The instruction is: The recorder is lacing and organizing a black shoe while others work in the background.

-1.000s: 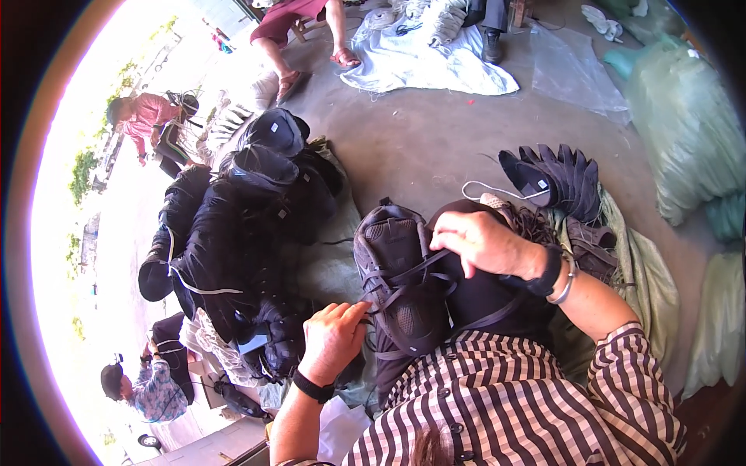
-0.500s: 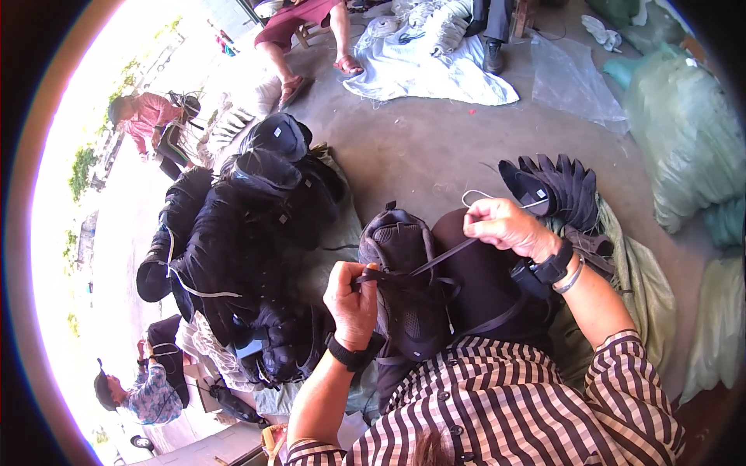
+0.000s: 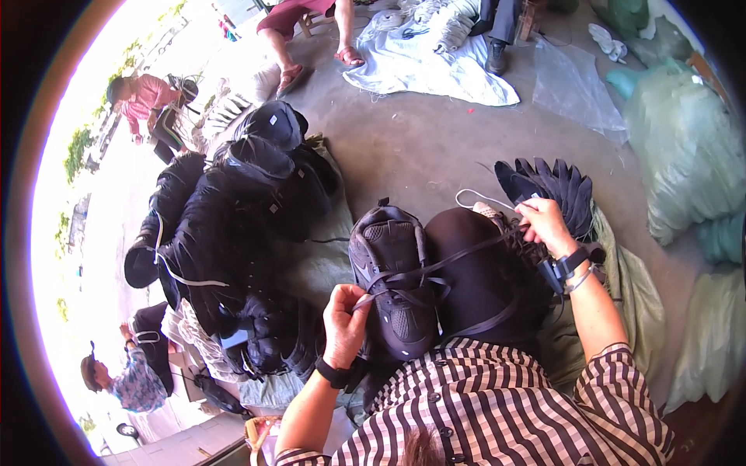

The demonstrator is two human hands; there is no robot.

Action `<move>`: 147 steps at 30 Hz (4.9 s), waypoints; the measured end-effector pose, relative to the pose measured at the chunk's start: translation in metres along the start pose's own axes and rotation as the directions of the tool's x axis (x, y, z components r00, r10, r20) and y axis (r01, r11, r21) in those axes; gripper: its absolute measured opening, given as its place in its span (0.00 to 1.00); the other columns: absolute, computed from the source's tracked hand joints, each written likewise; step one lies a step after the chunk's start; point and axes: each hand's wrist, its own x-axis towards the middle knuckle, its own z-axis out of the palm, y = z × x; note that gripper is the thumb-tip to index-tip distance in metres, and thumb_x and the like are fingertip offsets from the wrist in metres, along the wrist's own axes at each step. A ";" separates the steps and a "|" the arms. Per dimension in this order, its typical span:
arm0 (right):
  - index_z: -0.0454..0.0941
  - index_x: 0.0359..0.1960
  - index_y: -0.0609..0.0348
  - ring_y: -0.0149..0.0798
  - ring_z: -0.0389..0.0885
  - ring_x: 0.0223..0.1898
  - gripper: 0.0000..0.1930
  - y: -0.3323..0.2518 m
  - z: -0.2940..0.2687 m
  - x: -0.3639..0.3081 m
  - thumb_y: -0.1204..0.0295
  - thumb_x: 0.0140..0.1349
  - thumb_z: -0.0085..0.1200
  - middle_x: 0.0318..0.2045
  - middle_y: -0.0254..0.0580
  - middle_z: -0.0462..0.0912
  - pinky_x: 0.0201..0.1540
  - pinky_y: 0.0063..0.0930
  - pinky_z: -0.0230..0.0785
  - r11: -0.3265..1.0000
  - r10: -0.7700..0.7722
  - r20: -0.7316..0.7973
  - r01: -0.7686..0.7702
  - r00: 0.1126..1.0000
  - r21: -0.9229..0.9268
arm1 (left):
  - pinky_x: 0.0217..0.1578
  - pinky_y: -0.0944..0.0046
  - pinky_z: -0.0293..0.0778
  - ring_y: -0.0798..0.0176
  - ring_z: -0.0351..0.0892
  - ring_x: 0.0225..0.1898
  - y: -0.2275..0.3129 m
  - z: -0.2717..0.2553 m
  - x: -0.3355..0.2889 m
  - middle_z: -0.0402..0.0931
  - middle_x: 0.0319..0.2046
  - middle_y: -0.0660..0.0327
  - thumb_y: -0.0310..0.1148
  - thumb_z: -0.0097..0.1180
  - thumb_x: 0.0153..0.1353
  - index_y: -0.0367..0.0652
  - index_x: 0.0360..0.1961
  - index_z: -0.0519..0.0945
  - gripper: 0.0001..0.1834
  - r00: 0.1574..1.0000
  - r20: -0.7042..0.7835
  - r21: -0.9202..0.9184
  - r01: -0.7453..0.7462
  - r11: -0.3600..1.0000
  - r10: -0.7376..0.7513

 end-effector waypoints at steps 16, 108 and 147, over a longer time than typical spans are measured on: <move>0.77 0.33 0.65 0.44 0.80 0.33 0.08 -0.074 0.103 -0.124 0.71 0.60 0.52 0.33 0.44 0.79 0.37 0.33 0.75 0.433 -0.577 0.732 0.896 0.363 -0.103 | 0.16 0.77 0.47 0.80 0.50 0.15 0.028 -0.029 0.012 0.57 0.16 0.75 0.30 0.44 0.67 0.49 0.42 0.71 0.05 0.970 0.099 -0.602 0.237 0.762 -0.224; 0.69 0.26 0.57 0.47 0.80 0.25 0.05 -0.081 0.119 -0.094 0.74 0.56 0.54 0.20 0.43 0.77 0.27 0.34 0.73 0.325 -0.719 0.534 0.894 0.445 -0.307 | 0.32 0.60 0.73 0.48 0.75 0.30 0.025 -0.009 0.005 0.70 0.31 0.53 0.26 0.60 0.54 0.38 0.33 0.72 0.09 0.939 -0.003 0.548 -0.286 0.786 0.344; 0.78 0.25 0.53 0.40 0.71 0.45 0.04 -0.098 0.109 -0.077 0.73 0.45 0.59 0.39 0.35 0.74 0.51 0.37 0.60 0.085 -0.784 0.572 0.954 0.242 -0.287 | 0.26 0.76 0.63 0.80 0.65 0.25 0.037 -0.004 0.018 0.68 0.21 0.75 0.32 0.57 0.61 0.37 0.25 0.74 0.11 0.975 0.043 -0.008 0.220 0.975 -0.220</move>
